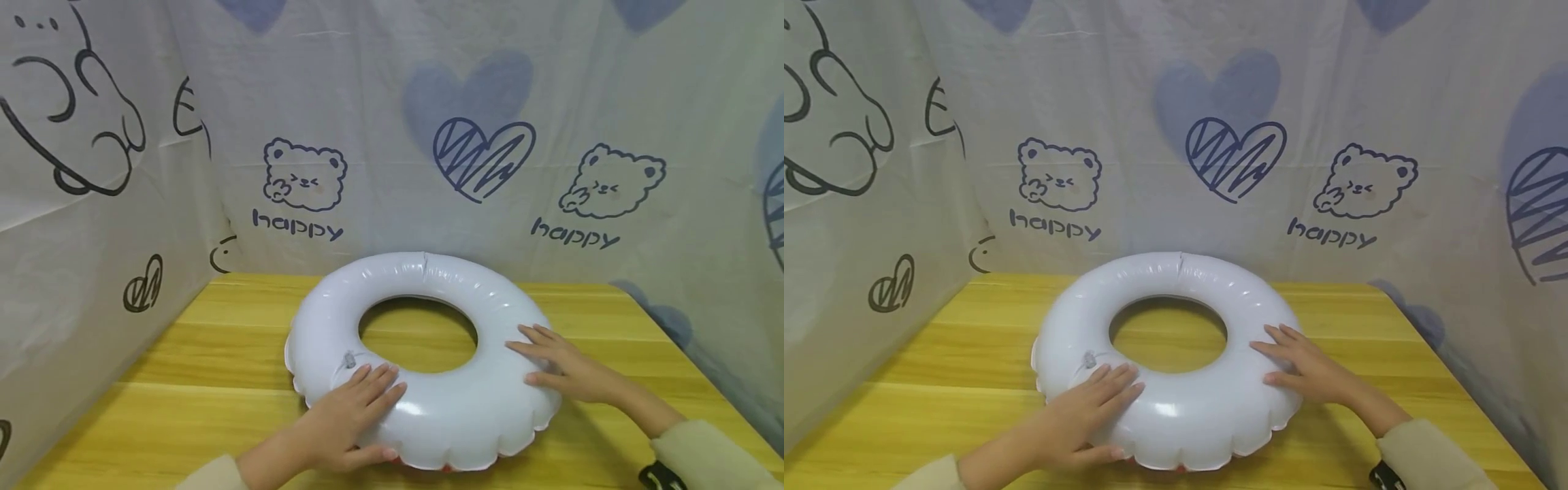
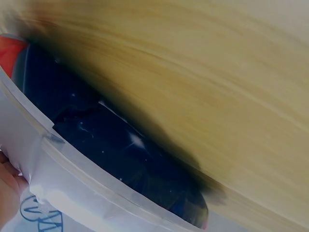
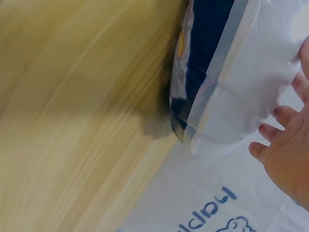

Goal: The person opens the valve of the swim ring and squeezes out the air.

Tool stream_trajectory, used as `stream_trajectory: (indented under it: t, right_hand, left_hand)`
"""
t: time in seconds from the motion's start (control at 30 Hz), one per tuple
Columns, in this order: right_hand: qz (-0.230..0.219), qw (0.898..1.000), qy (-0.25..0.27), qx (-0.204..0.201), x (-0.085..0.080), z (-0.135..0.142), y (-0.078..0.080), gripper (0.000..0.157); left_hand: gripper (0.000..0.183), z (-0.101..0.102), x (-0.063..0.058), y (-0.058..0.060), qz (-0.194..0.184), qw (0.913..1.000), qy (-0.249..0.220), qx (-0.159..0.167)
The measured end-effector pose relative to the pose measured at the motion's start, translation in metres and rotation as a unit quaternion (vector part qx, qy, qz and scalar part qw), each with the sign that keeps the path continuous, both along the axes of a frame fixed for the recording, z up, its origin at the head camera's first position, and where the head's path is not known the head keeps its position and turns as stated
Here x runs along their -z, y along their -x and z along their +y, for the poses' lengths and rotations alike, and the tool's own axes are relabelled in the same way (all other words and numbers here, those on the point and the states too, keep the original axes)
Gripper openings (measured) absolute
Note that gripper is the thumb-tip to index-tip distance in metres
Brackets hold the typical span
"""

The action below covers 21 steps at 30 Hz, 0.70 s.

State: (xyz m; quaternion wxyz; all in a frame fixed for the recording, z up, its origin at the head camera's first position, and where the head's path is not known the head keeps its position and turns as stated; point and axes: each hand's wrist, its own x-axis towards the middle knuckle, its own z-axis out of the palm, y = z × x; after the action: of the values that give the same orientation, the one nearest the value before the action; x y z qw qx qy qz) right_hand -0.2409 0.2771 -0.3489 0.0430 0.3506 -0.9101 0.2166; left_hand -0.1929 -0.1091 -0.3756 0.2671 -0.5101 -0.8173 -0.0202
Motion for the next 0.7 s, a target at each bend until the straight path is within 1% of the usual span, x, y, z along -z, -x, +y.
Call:
stream_trajectory:
  t: [0.17,0.33,0.4,0.53,0.7]
  right_hand:
    - [-0.023,1.0,0.011,0.0,0.0,0.006,0.006,0.047]
    - [-0.039,0.999,0.021,-0.001,-0.002,0.012,0.011,0.045]
    - [-0.051,0.998,0.025,0.006,-0.003,0.014,0.013,0.044]
    - [-0.068,0.997,0.03,0.025,-0.004,0.02,0.014,0.043]
    - [-0.062,0.997,0.022,0.042,-0.005,0.024,0.013,0.042]
  left_hand:
    - [0.068,0.008,-0.001,-0.006,0.006,0.9999,0.009,-0.001]
    - [0.07,0.015,-0.003,-0.01,-0.007,0.9997,0.022,0.002]
    - [0.071,0.019,-0.003,-0.013,-0.013,0.9995,0.029,0.004]
    - [0.068,0.028,-0.006,-0.019,-0.006,0.9988,0.049,0.008]
    - [0.061,0.034,-0.013,-0.026,0.008,0.9978,0.061,0.026]
